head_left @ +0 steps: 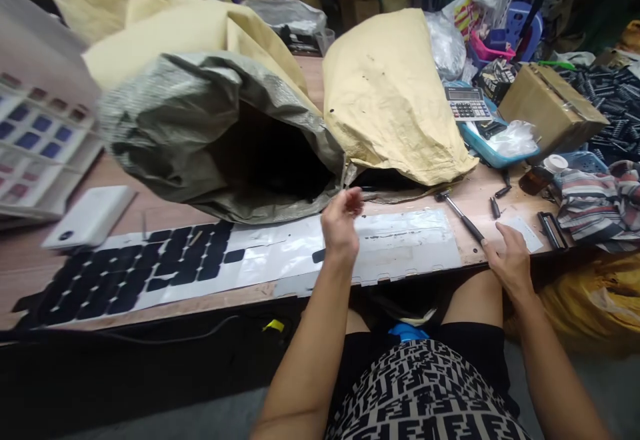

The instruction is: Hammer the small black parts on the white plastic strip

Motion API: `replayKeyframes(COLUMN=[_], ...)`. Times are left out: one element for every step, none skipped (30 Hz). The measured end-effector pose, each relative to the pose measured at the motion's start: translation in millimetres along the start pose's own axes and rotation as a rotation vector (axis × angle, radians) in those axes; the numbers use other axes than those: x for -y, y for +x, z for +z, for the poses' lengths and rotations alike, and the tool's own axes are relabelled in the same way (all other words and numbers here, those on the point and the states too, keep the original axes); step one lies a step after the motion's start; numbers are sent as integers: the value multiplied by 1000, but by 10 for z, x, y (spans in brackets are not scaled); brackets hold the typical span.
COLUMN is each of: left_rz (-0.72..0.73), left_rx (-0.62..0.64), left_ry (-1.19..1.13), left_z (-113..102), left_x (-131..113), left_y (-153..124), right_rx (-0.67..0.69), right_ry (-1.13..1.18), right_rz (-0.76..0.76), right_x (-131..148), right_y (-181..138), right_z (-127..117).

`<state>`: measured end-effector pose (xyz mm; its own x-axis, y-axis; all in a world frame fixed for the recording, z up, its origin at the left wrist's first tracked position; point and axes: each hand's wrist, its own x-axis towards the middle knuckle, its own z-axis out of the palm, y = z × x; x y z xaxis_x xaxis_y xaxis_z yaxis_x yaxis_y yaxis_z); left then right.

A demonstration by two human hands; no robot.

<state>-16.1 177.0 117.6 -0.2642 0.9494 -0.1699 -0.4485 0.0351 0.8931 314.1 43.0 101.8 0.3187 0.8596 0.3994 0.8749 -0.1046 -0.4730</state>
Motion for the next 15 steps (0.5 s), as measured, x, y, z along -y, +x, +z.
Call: replayKeyframes(left_rz=[88, 155, 202, 232, 247, 251, 243, 221, 189, 147, 102, 55, 8, -34, -66], left_rx=[-134, -257, -358, -432, -481, -505, -507, -495, -476, -458, -446, -444, -460, -478, -495], left_ry=[85, 175, 267, 360, 449, 532, 606, 668, 718, 759, 798, 844, 899, 956, 1007], left_z=[-71, -144, -217, -286, -349, -403, -445, -475, -492, -496, -490, -476, -458, -439, -422], left_x=[-43, -78, -104, -119, -123, -118, -103, -83, -59, -34, -10, 11, 28, 42, 52], left_y=[217, 430, 630, 813, 973, 1110, 1222, 1312, 1382, 1434, 1472, 1499, 1519, 1535, 1549], right_rx=[21, 44, 64, 73, 70, 58, 42, 27, 14, 5, -1, -5, -6, 3, -6], right_ry=[-70, -137, -204, -268, -322, -362, -389, -404, -414, -421, -426, -431, -431, -427, -424], right_rz=[-44, -65, -67, -60, -49, -40, -36, -35, -35, -38, -42, -44, -51, -61, -54], right_x=[19, 37, 52, 63, 70, 74, 75, 75, 76, 78, 82, 87, 94, 100, 105], right_y=[43, 80, 109, 128, 138, 140, 136, 127, 116, 105, 94, 86, 79, 75, 71], right_z=[93, 183, 268, 344, 410, 462, 501, 527, 541, 546, 544, 539, 534, 531, 530])
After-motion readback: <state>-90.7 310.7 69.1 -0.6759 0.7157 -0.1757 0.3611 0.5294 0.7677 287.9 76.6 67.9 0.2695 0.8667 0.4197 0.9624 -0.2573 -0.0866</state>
